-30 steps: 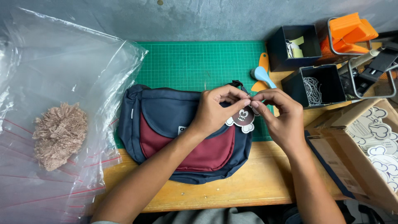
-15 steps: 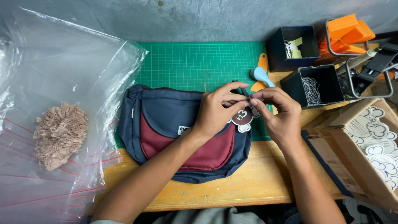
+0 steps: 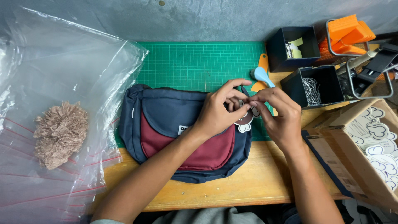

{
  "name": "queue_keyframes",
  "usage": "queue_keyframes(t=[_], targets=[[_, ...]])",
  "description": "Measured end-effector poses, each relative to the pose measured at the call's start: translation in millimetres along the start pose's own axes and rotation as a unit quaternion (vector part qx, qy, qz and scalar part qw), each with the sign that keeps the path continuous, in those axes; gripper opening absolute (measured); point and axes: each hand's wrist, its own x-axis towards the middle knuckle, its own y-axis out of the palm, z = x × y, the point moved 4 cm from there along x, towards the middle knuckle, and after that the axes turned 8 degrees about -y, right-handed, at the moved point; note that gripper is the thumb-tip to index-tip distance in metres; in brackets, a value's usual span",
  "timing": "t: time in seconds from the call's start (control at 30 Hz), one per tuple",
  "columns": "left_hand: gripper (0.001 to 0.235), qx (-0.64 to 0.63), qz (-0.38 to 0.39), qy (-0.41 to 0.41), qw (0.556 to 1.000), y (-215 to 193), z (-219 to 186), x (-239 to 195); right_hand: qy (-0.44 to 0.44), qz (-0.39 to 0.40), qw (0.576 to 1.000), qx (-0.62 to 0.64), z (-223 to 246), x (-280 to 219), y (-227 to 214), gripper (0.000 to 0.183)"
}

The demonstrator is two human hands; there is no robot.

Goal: The person cleans the strap of a blue and red messenger bag using a small brush, then attaches a cartoon bear keychain to the bag's zipper pull.

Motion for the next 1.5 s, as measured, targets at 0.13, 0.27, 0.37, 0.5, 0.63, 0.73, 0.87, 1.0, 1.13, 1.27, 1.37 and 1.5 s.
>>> queue_keyframes(t=[0.13, 0.27, 0.37, 0.5, 0.63, 0.73, 0.87, 1.0, 1.13, 1.27, 1.37, 1.5], targets=[[0.049, 0.007, 0.027, 0.004, 1.0, 3.3, 4.5, 1.7, -0.009, -0.013, 1.0, 0.027, 0.9, -0.3, 0.5, 0.011], [0.039, -0.005, 0.035, -0.013, 0.999, 3.4, 12.4, 2.9, -0.008, -0.035, 0.998, 0.049, -0.5, 1.1, -1.5, 0.011], [0.029, 0.023, 0.027, -0.018, 0.999, 5.4, 15.9, 5.2, -0.011, -0.048, 0.997, 0.058, -1.2, 2.5, -3.5, 0.01], [0.02, 0.071, 0.021, 0.029, 0.997, 3.4, 4.5, 5.1, -0.018, -0.057, 0.997, 0.039, 1.7, 3.6, -5.8, 0.012], [0.007, 0.087, 0.011, 0.055, 0.995, 3.9, 2.5, 3.9, -0.019, -0.054, 0.998, 0.034, -0.3, 4.4, -7.9, 0.012], [0.016, 0.115, 0.013, 0.075, 0.99, 3.0, -2.2, 3.3, -0.017, -0.031, 0.999, 0.03, -0.5, 6.6, -12.4, 0.014], [0.018, 0.123, 0.018, 0.084, 0.989, 3.5, -0.8, 3.4, -0.046, -0.001, 0.999, 0.008, 3.2, 9.9, -18.5, 0.027], [0.017, 0.119, 0.021, 0.086, 0.989, 3.1, -1.1, 3.8, -0.069, 0.007, 0.997, -0.017, 7.2, 8.4, -11.1, 0.019], [0.016, 0.112, 0.017, 0.08, 0.99, 2.2, -4.4, 2.9, -0.087, 0.012, 0.995, -0.042, -2.1, 2.1, -10.6, 0.017], [0.022, 0.1, 0.027, 0.077, 0.992, 2.1, -3.1, 5.7, -0.107, 0.012, 0.993, -0.05, -1.2, -0.1, -8.2, 0.011], [0.022, 0.112, 0.023, 0.082, 0.99, 3.0, -1.7, 5.6, -0.114, 0.014, 0.993, -0.038, 2.9, 1.3, -3.2, 0.007], [0.018, 0.086, -0.011, 0.072, 0.994, 1.8, 4.6, 1.5, -0.083, -0.002, 0.996, -0.026, -13.0, -2.6, 3.7, 0.007]])
